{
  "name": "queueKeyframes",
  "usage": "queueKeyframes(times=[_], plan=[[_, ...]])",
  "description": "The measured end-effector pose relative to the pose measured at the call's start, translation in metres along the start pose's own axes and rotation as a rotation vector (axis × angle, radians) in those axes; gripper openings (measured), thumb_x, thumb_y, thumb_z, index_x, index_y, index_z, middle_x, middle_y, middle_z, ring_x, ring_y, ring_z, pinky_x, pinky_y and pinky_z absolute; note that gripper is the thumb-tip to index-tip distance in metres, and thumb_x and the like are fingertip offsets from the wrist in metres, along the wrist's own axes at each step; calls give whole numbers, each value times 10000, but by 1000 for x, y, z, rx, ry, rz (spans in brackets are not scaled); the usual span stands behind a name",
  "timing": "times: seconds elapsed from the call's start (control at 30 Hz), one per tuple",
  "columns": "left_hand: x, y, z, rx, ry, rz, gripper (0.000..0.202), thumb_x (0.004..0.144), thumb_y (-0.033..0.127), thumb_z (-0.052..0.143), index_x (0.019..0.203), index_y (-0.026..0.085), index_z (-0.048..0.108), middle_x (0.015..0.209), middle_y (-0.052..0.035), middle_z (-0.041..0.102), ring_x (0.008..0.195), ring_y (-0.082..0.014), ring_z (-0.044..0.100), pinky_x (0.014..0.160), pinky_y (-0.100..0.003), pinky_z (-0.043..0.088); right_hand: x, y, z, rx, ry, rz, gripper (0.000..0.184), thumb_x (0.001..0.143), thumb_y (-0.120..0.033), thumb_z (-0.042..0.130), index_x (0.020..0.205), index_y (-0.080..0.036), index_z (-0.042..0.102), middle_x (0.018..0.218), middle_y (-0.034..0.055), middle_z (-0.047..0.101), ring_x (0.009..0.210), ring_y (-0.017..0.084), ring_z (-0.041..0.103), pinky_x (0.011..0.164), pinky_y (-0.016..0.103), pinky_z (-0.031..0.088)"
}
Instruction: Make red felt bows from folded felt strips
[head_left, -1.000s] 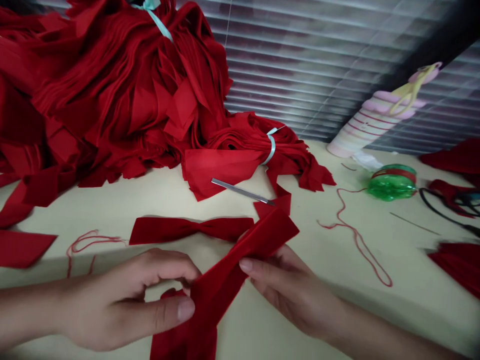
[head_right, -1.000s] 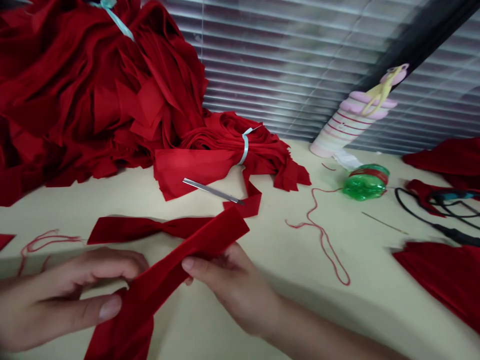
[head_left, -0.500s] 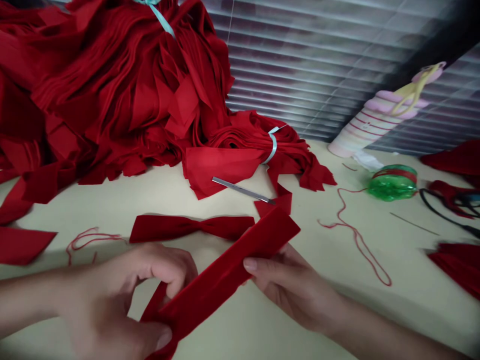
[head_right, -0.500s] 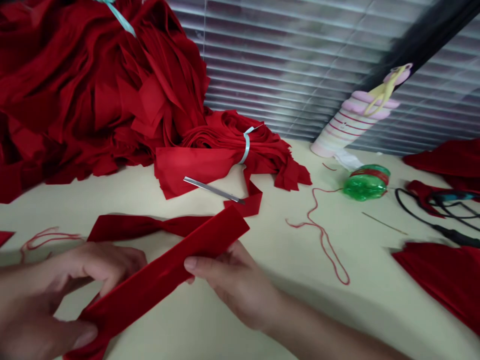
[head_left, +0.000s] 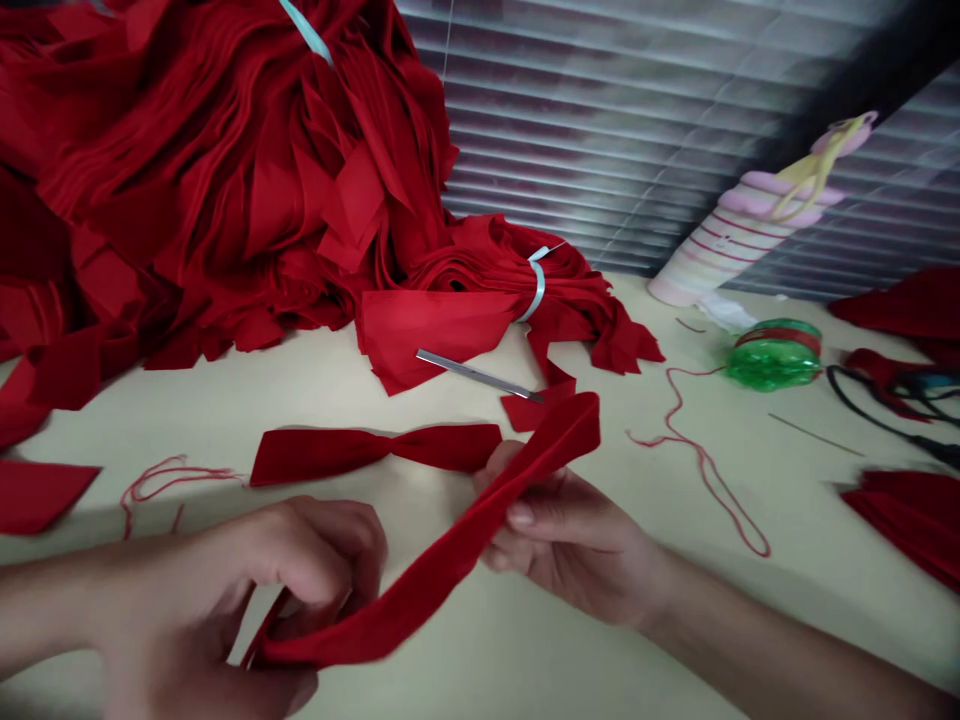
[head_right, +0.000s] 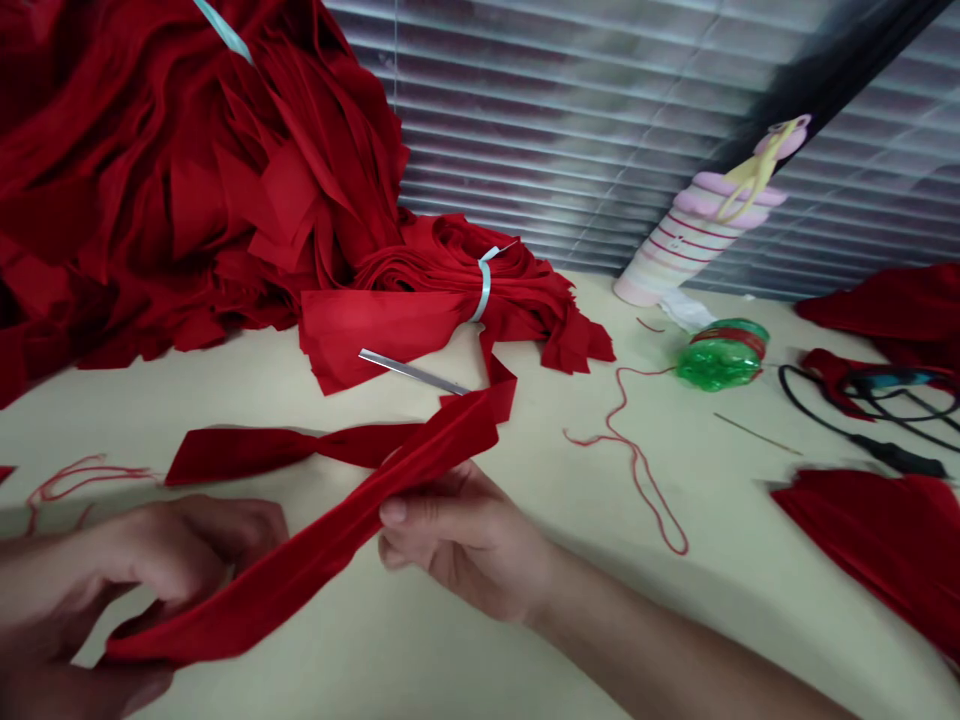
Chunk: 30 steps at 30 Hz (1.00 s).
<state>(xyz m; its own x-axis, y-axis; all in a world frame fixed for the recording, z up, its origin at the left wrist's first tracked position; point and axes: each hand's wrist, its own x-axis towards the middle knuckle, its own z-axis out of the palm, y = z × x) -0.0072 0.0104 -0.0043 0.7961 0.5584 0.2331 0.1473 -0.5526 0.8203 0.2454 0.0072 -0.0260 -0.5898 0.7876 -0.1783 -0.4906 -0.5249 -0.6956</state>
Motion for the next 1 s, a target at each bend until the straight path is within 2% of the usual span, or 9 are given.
queueKeyframes(times=[0.1, 0.23, 0.4, 0.5, 0.63, 0.7, 0.77, 0.93, 1.0], plan=[[1, 0, 1, -166, -115, 10, 361, 659, -44, 426, 847, 241, 308, 709, 38, 422, 638, -117, 494, 570, -258, 393, -3, -5, -5, -155, -165, 72, 171, 699, -261, 777, 793, -167, 669, 549, -52, 550, 473, 45, 462, 478, 164, 381], [-3, -4, 5, -69, -75, -73, 288, 692, -33, 457, 734, 208, 305, 721, 12, 421, 669, -126, 483, 561, -255, 387, -6, -15, -8, -364, -227, 199, 279, 650, -328, 802, 779, -131, 654, 630, -13, 598, 509, 58, 512, 473, 161, 412], [-5, -4, 5, 309, 303, -63, 182, 777, 38, 507, 777, 206, 437, 992, -34, 479, 831, -137, 536, 627, -237, 434, -5, -27, -1, -458, -339, 381, 270, 724, -353, 735, 797, -106, 656, 665, 22, 610, 549, 88, 559, 532, 190, 468], [-1, -5, 3, 353, 481, -99, 163, 803, 67, 524, 828, 225, 492, 1066, -33, 453, 970, -157, 521, 702, -233, 463, -3, -27, 3, -458, -370, 411, 243, 809, -347, 643, 765, -109, 664, 739, 70, 652, 675, 133, 629, 658, 241, 497], [3, -8, 2, 333, 585, -138, 153, 834, 92, 496, 761, 227, 493, 1041, -19, 448, 1013, -158, 493, 795, -264, 457, -6, -14, 3, -560, -462, 186, 313, 792, -414, 594, 775, -120, 697, 723, 82, 684, 734, 189, 664, 721, 296, 505], [3, -8, 2, 274, 626, -178, 113, 840, 147, 506, 770, 230, 475, 1036, -20, 444, 985, -169, 502, 769, -276, 476, -10, -8, 3, -663, -464, 52, 303, 777, -376, 557, 799, -124, 724, 704, 71, 691, 697, 182, 661, 675, 275, 505], [1, -8, 3, 194, 654, -210, 82, 839, 191, 519, 820, 240, 456, 1002, -21, 455, 903, -169, 524, 696, -274, 500, -12, -6, 3, -714, -446, 11, 306, 761, -337, 529, 812, -123, 741, 681, 60, 686, 647, 164, 641, 610, 248, 492], [-7, -8, 7, 45, 627, -263, 132, 870, 183, 476, 957, 276, 446, 771, 26, 526, 555, -95, 518, 437, -182, 458, -9, -19, 8, -727, -399, 210, 322, 811, -355, 517, 776, -112, 725, 613, 25, 594, 533, 100, 482, 525, 226, 407], [-8, -8, 7, 56, 594, -281, 202, 890, 192, 460, 1065, 294, 454, 795, 24, 583, 566, -94, 564, 446, -159, 484, -6, -22, 11, -753, -316, 238, 303, 822, -368, 533, 736, -124, 689, 576, -3, 532, 491, 79, 396, 462, 210, 332]])
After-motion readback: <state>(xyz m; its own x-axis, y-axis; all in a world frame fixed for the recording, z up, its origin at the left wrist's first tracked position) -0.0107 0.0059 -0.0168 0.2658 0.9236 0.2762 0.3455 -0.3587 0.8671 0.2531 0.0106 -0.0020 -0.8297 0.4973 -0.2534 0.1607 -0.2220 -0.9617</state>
